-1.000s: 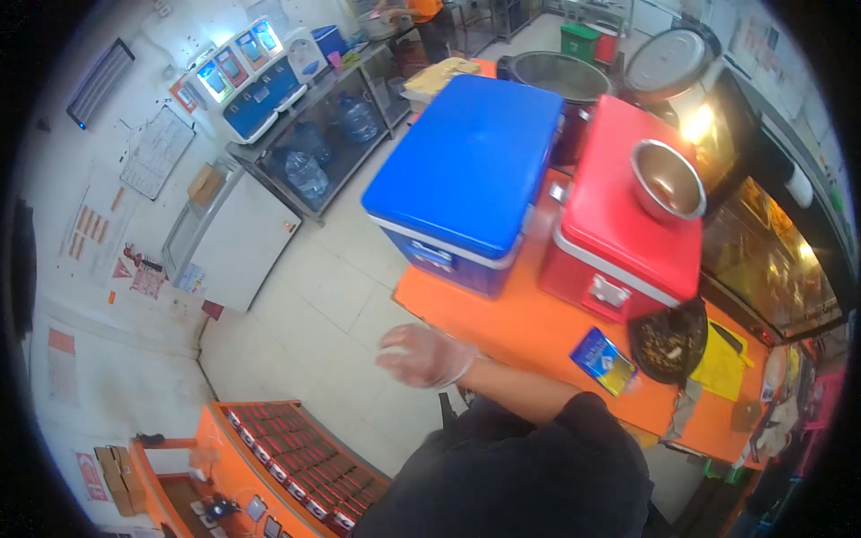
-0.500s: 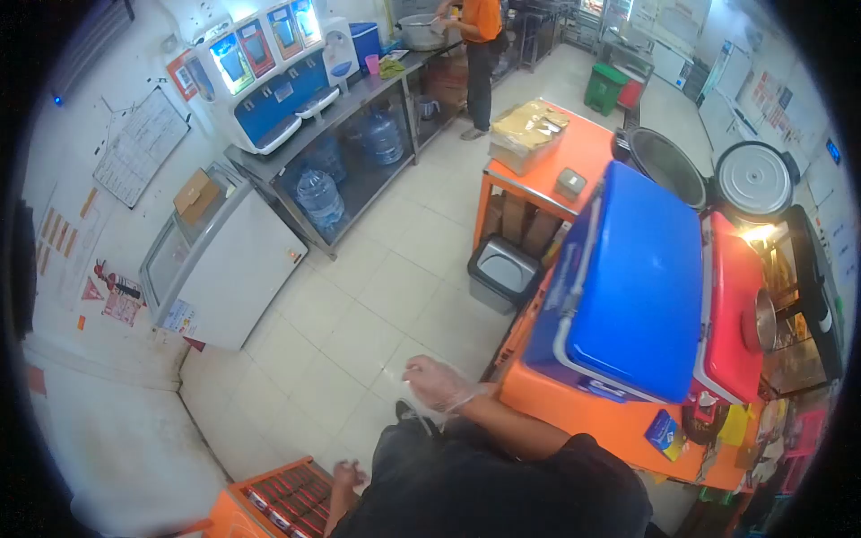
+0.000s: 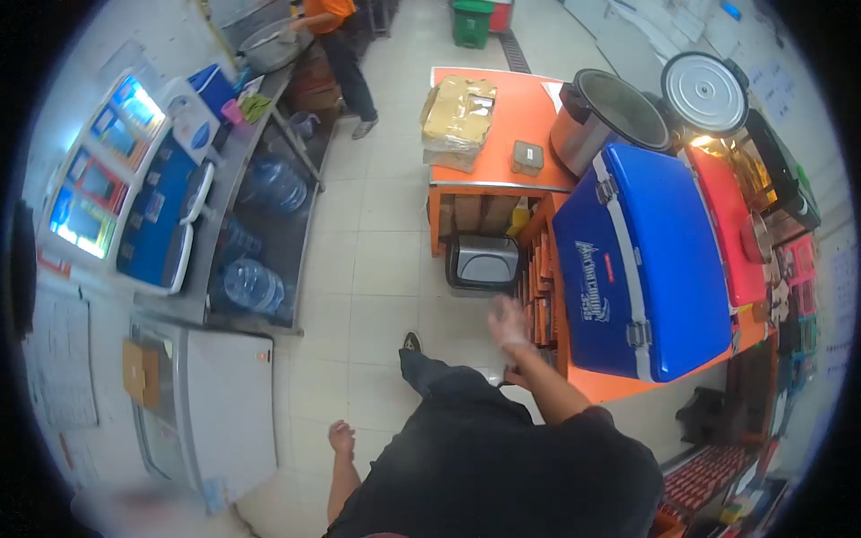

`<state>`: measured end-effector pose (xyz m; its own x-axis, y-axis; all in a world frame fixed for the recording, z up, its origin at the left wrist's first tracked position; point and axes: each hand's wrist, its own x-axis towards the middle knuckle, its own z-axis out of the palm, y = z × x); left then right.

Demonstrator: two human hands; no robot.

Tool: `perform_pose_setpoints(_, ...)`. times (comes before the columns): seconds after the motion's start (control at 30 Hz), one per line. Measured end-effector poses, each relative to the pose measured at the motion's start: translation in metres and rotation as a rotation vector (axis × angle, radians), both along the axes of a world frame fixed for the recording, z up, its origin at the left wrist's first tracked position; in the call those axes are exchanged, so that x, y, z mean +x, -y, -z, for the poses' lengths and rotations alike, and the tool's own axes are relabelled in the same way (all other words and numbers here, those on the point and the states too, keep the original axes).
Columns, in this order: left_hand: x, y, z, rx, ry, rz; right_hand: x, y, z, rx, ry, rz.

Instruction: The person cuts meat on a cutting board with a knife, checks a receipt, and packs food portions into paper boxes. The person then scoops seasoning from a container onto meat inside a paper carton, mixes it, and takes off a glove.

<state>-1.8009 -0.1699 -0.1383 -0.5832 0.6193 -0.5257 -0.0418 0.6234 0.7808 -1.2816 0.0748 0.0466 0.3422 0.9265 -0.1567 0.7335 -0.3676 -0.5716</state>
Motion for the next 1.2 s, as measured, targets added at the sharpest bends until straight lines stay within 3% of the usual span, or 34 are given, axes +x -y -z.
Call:
perform_pose_setpoints(0.03,-0.006,-0.009,0.030,-0.096,-0.068,0.196,0.001,-0.037,-0.005,-0.006,-0.036,0.138)
perform_pose_setpoints(0.07,-0.022,-0.025,0.039,-0.191,-0.153,0.397,0.017,-0.073,0.015,0.060,0.090,0.153)
perform_pose_setpoints(0.1,-0.011,-0.050,0.027,-0.274,0.050,0.161,0.022,-0.109,0.008,0.002,0.094,0.266)
perform_pose_setpoints(0.13,0.007,-0.058,0.001,-0.374,0.247,-0.093,0.030,-0.137,0.010,0.146,0.040,0.343)
perform_pose_setpoints(0.2,-0.028,-0.080,0.015,-0.370,-0.272,1.019,0.047,-0.204,-0.010,0.147,0.081,0.431)
perform_pose_setpoints(0.23,-0.031,-0.096,0.009,-0.377,-0.316,1.084,0.050,-0.232,-0.025,0.133,0.071,0.484)
perform_pose_setpoints(0.33,-0.044,-0.165,-0.018,-0.481,-0.204,1.009,0.070,-0.309,-0.045,0.099,0.041,0.605)
perform_pose_setpoints(0.47,-0.073,-0.301,-0.048,-0.560,-0.103,0.867,0.099,-0.401,-0.031,0.016,0.157,0.775)
perform_pose_setpoints(0.6,-0.118,-0.459,-0.036,-0.572,0.097,0.542,0.122,-0.454,-0.026,-0.112,0.202,0.856)
perform_pose_setpoints(0.7,-0.134,-0.590,-0.017,-0.288,0.000,0.649,0.141,-0.464,-0.010,-0.105,0.119,0.841)
perform_pose_setpoints(0.77,-0.136,-0.667,-0.010,-0.134,0.073,0.676,0.140,-0.467,-0.006,-0.068,0.087,0.840)
perform_pose_setpoints(0.83,-0.095,-0.723,-0.037,0.003,-0.208,0.854,0.116,-0.461,-0.005,0.034,0.089,0.913)
perform_pose_setpoints(0.9,-0.048,-0.756,-0.049,0.007,-0.273,1.031,0.090,-0.438,0.009,0.177,0.146,0.905)
perform_pose_setpoints(0.93,-0.022,-0.769,-0.054,0.022,-0.348,1.177,0.059,-0.425,-0.012,0.197,0.032,0.926)
perform_pose_setpoints(0.97,0.011,-0.772,-0.063,0.031,-0.155,1.268,0.028,-0.412,-0.039,0.108,-0.068,0.932)
perform_pose_setpoints(1.0,0.048,-0.766,-0.077,0.029,0.050,1.368,0.002,-0.380,-0.022,0.215,0.032,0.840)
perform_pose_setpoints(1.03,0.087,-0.759,-0.104,-0.127,0.306,1.420,-0.032,-0.355,-0.035,0.154,-0.012,0.840)
perform_pose_setpoints(1.07,0.126,-0.751,-0.132,-0.308,0.554,1.477,-0.059,-0.319,-0.012,0.168,0.155,0.748)
perform_pose_setpoints(1.13,0.187,-0.723,-0.159,-0.659,1.061,1.414,-0.122,-0.266,-0.043,0.105,-0.071,0.792)
perform_pose_setpoints(1.2,0.238,-0.685,-0.198,-0.802,1.222,1.512,-0.166,-0.226,-0.096,0.035,-0.134,0.847)
